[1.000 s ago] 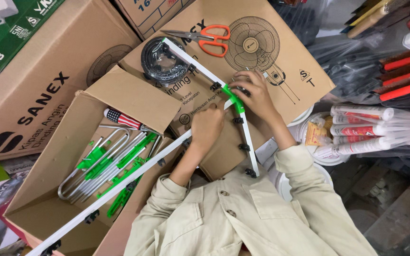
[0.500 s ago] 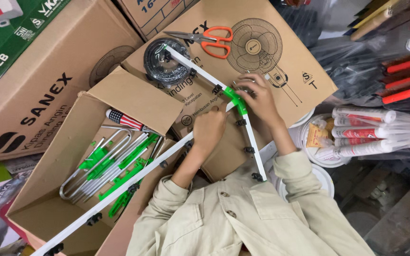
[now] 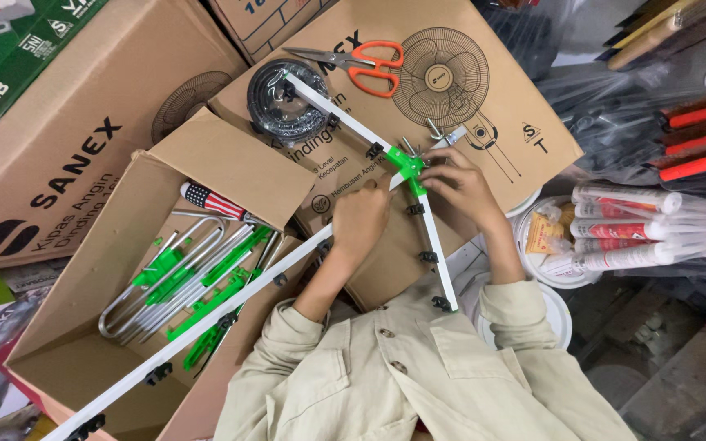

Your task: The person assembles a television antenna by taking aluminum tubes from a box and attaching them to a central frame using brackets and screws. They insert the fasteners through the components and tighten them by hand to build the structure.

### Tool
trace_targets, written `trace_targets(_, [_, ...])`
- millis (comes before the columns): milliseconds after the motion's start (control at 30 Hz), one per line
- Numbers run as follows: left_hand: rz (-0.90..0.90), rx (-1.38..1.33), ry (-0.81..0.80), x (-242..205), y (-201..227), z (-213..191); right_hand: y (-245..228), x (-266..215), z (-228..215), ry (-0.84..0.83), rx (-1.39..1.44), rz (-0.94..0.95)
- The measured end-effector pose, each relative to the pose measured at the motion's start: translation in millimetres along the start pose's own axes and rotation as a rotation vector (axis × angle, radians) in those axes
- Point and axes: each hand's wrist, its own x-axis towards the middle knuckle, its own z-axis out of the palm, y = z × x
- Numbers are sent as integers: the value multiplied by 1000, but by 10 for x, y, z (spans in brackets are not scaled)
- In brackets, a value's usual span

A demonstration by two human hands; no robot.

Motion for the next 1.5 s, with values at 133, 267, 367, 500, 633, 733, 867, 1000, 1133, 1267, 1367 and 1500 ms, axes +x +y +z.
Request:
trace_targets(133, [-6, 15, -15, -2, 3, 11, 27, -66, 12, -3, 7, 8])
trace_targets(267, [-1, 17, -7, 3, 6, 17, 47, -102, 89, 63, -100, -54])
trace_targets(367, [5, 22, 1, 2, 1, 17, -31, -152, 138, 110, -145, -10])
trace_targets(500, [-5, 36, -10, -2, 8, 10, -135, -5, 101, 202, -141, -22])
trace_targets(633, [8, 39, 12, -16, 1, 16, -227, 291, 41, 195, -199, -49])
trace_targets(733, [14, 47, 17, -17, 7, 14, -221, 538, 26, 67, -264, -71])
trace_targets(867, [10, 36, 2, -9, 1, -7, -221, 681, 34, -35, -259, -95])
trace_targets(1000, [24, 22, -7, -8, -10, -28, -290, 705, 17, -69, -310, -168])
trace_targets(1133, [8, 31, -20, -7, -2, -25, -409, 646, 101, 7, -507, -138])
trace_targets(1267, [0, 39, -30, 1, -2, -13, -379, 579, 141, 94, -369, -67])
trace_targets(1367, [-4, 35, -33, 3, 2, -4, -277, 462, 39, 72, -165, 8])
trace_targets(1500, [-12, 12, -22, -10, -2, 12, -105, 356, -53, -16, -74, -21])
